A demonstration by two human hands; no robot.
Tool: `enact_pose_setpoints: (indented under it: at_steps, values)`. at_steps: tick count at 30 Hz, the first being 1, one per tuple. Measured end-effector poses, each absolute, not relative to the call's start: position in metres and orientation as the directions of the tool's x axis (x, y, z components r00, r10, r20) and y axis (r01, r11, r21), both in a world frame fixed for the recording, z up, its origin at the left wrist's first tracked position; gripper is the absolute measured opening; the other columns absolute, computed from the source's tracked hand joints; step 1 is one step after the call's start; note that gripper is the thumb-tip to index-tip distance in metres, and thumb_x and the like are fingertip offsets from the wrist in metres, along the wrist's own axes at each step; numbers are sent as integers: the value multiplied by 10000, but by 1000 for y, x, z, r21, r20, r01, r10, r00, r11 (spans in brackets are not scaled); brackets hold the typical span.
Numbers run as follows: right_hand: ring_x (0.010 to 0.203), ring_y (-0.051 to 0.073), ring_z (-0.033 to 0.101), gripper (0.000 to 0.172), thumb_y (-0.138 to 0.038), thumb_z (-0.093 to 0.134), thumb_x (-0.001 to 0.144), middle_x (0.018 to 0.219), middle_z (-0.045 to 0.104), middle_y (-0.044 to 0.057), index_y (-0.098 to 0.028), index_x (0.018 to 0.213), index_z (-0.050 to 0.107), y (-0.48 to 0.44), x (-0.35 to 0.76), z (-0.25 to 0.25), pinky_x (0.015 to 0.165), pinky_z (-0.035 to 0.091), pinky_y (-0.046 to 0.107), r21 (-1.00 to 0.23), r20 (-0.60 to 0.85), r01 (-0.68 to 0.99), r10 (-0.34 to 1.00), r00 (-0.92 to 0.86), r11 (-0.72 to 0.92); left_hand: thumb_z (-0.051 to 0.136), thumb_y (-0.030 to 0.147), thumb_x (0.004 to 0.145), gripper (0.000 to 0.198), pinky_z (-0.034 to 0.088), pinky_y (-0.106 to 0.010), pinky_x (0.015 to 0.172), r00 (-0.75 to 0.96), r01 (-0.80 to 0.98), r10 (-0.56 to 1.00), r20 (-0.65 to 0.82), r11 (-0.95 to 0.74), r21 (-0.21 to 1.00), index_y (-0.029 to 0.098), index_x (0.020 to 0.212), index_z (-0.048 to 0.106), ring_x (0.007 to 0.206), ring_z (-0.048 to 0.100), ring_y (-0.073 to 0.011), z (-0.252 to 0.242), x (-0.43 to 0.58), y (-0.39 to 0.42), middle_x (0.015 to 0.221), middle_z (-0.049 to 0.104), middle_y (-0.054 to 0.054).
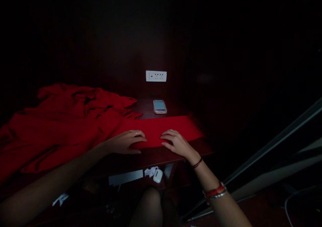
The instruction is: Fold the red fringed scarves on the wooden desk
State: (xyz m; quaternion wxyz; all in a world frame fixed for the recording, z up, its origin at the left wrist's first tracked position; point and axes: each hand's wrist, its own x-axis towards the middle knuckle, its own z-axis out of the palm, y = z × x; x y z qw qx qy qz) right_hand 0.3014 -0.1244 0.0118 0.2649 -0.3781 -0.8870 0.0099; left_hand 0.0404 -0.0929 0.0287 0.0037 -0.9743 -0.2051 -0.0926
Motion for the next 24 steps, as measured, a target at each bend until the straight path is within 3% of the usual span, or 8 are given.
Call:
enact_pose_setpoints:
  at_steps: [3,7,13,24]
  values:
    - [902,157,495,280,-359,463,769,949,570,56,-195,972,562,-132,295,12,812,378,318,-196,436,646,656,-617,738,423,336,770,347,355,-266,816,903,408,401,154,-913,-18,224,1098,444,939,467,-161,31,39,-95,1052,491,-37]
    - [869,158,500,283,-361,454,774,913,578,58,-175,959,560,-131,288,14,794,375,316,-134,411,636,627,-662,760,385,159,752,415,366,-249,785,905,406,390,169,-910,-77,246,1158,379,932,479,-145,29,37,-91,1058,502,-19]
    - [848,149,496,236,-286,407,809,881,579,57,-175,962,549,-127,281,12,765,372,300,-63,417,680,638,-647,731,296,239,843,251,383,-218,683,890,430,400,221,-897,-106,221,980,506,762,524,-117,23,38,-87,853,565,0]
    - [742,139,489,198,-212,373,823,750,572,51,-171,813,566,-128,284,10,682,355,271,33,418,710,635,-650,704,310,236,846,209,367,-219,671,924,362,334,184,-920,-149,218,885,514,793,493,-120,24,39,-90,857,537,2]
